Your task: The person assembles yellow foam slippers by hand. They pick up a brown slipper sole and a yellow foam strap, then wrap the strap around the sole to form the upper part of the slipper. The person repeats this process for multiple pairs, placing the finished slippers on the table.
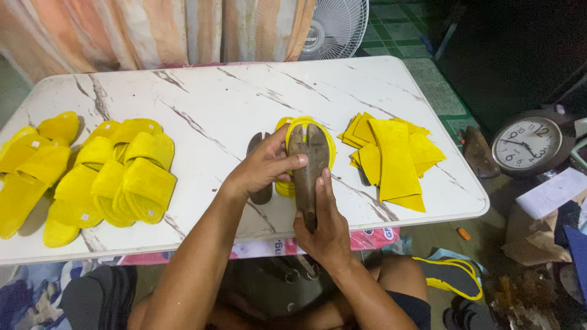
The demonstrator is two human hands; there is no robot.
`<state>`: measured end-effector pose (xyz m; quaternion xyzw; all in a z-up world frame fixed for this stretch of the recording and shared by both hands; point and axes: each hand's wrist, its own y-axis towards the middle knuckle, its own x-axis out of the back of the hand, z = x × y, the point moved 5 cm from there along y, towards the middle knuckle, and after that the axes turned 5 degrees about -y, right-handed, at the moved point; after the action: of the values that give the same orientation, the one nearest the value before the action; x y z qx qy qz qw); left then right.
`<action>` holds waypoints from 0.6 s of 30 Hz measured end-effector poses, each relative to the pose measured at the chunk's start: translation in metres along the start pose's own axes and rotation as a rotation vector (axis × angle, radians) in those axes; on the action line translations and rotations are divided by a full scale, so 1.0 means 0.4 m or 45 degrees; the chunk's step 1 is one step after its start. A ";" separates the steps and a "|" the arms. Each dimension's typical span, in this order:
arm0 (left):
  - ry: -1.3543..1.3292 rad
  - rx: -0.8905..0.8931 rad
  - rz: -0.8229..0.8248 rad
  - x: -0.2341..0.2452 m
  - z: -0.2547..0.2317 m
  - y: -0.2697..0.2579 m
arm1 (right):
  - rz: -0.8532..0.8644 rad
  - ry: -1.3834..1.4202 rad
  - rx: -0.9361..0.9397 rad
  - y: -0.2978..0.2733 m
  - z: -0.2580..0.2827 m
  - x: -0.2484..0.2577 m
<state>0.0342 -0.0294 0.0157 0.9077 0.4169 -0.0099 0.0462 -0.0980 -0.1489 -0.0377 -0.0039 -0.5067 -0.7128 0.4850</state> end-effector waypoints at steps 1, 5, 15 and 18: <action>0.054 0.014 -0.038 0.003 -0.002 -0.002 | 0.013 0.003 -0.002 0.004 0.000 0.002; 0.094 -0.035 -0.119 0.006 -0.012 -0.004 | 0.015 -0.033 0.062 0.022 0.019 0.015; 0.023 -0.115 -0.092 -0.009 0.004 0.001 | -0.153 -0.683 -0.467 0.072 -0.271 0.269; 0.120 -0.110 -0.100 -0.026 -0.008 -0.001 | 0.125 -1.013 -0.628 0.110 -0.333 0.297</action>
<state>0.0271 -0.0368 0.0194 0.8873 0.4539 0.0492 0.0653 -0.0657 -0.3279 -0.0120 -0.4159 -0.4678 -0.7313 0.2710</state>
